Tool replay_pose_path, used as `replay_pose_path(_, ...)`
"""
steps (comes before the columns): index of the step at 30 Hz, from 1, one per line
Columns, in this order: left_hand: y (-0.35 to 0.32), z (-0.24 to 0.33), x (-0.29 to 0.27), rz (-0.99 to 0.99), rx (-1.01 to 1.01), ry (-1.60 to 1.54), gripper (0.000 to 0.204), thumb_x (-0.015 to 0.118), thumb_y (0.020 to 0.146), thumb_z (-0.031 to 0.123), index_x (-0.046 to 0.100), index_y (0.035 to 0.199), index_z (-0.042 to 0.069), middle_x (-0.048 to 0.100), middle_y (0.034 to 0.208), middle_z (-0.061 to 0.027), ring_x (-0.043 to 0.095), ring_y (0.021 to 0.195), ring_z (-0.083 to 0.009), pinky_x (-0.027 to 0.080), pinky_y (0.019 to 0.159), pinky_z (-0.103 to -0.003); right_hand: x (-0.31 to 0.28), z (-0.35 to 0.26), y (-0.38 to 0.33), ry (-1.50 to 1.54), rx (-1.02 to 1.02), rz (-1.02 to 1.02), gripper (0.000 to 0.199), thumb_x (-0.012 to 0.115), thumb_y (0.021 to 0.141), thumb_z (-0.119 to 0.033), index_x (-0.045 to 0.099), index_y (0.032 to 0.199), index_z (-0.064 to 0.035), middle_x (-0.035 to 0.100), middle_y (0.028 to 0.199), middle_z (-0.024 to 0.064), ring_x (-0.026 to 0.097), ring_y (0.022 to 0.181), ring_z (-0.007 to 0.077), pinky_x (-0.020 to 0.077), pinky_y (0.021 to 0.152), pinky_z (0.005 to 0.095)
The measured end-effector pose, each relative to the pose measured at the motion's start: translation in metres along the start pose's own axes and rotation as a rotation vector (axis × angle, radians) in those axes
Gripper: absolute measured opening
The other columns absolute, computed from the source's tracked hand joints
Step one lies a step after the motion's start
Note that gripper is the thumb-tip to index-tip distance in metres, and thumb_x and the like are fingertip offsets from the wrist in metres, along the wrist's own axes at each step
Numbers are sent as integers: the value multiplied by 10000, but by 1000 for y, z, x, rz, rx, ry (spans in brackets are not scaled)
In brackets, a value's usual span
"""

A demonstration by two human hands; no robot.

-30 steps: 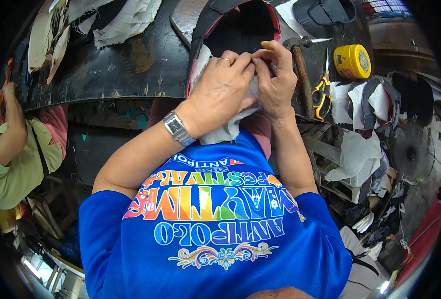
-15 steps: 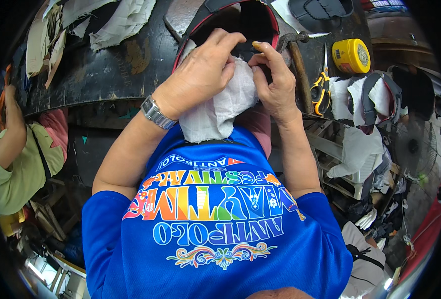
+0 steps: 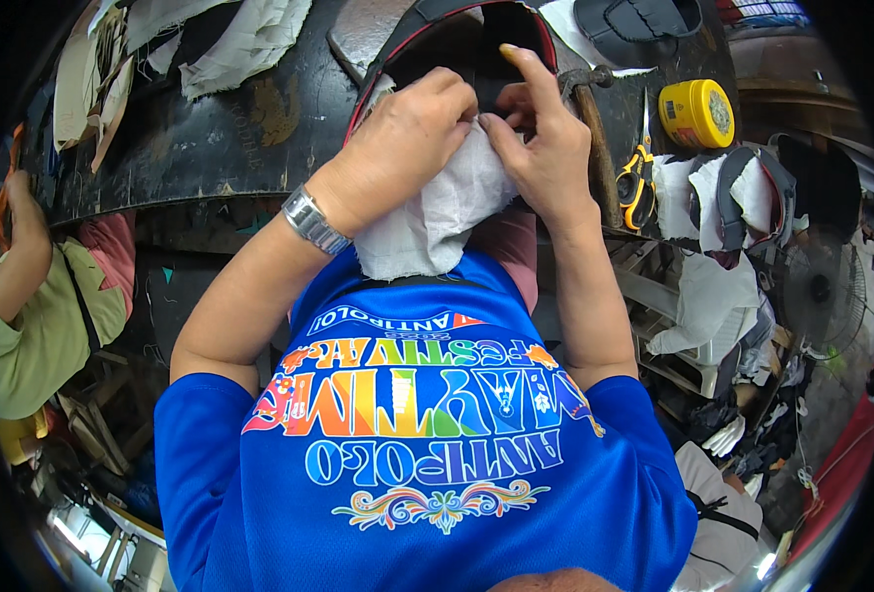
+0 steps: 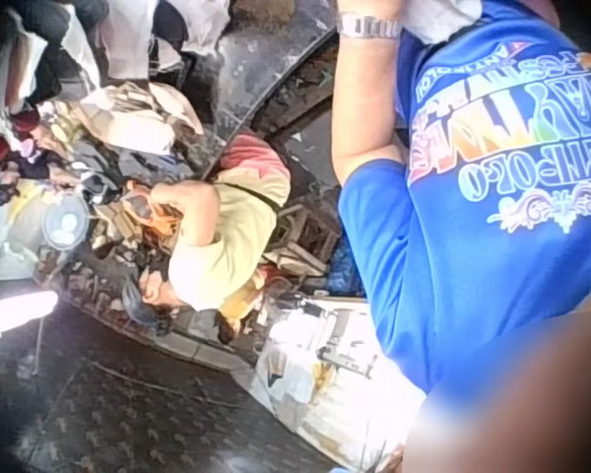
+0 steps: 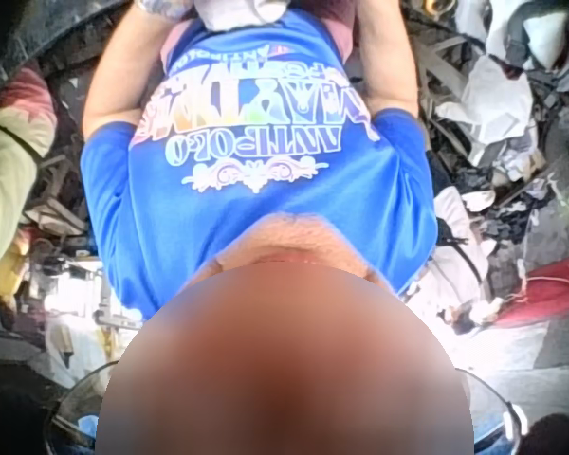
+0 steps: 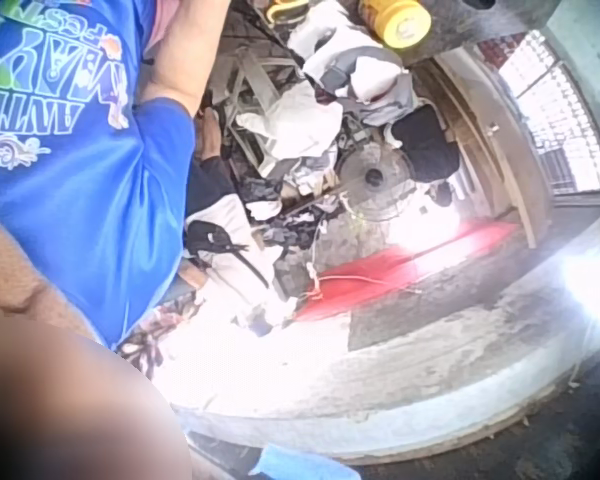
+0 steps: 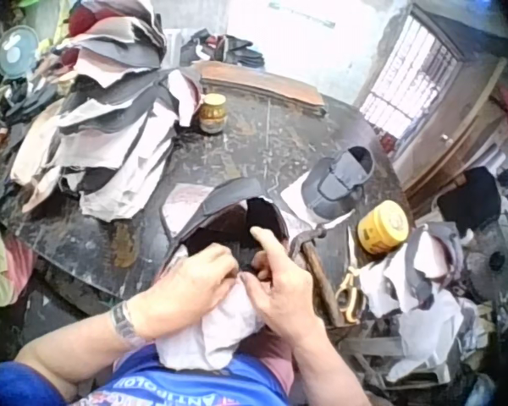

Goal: The person inserts a white cloth into a black shoe and presses it into place. They then use yellow-handled scissors to trim excess material around the shoe's opening, repeatedly adjusting the shoe and cutting along the edge.

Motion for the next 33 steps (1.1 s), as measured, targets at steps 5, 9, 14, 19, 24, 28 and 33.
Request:
replay_pose_path(5,-9,5,2,52,103,126,194,651,855,35,631,1043,-7,614,1086,-141,647,989,-311,556,815,-383,7,-6,9,-232,-177,-35,594,674,768,-23,577,1333,-178,686,831,91,669,709,254,542,643,363)
replay_pose_path(9,-12,7,4,79,144,179,219,624,855,45,632,1066,-11,599,1078,-132,628,1014,-296,559,817,-395,11,-3,10,-160,-144,26,568,661,802,25,583,1335,-153,679,797,72,681,684,169,550,653,302)
replay_pose_path(14,-14,11,4,53,177,284,291,609,819,25,629,1107,-13,579,1087,-117,614,1028,-271,568,819,-368,13,4,10,39,52,62,533,618,788,34,551,1290,-132,671,757,88,681,635,215,542,615,335)
replay_pose_path(19,-13,17,5,4,185,350,314,589,793,2,611,1106,-13,547,1049,-104,585,1020,-253,590,791,-333,16,8,9,131,136,99,540,629,800,27,510,1310,-105,677,760,74,666,624,172,532,604,297)
replay_pose_path(24,-10,17,10,13,104,348,289,593,818,18,604,1106,-4,551,1050,-108,592,1016,-254,579,787,-347,15,11,6,165,125,57,541,649,831,30,483,1337,-67,688,812,59,638,689,105,517,651,247)
replay_pose_path(28,-4,4,7,1,6,175,266,614,886,64,613,1149,24,599,1079,-123,648,959,-291,553,812,-390,6,7,-1,93,-55,-13,571,664,851,33,466,1378,-60,711,871,81,659,764,113,527,721,256)
replay_pose_path(33,-4,1,0,46,-11,13,265,606,893,56,632,1156,32,606,1069,-123,653,931,-326,539,823,-402,-11,6,-21,59,-149,-191,574,564,888,92,499,1434,-74,702,1127,151,685,999,253,531,913,331)
Point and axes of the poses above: each hand's wrist, its own y-axis towards the middle knuckle, its own x-axis out of the palm, z = x × y, the point moved 3 cm from there along y, towards the middle knuckle
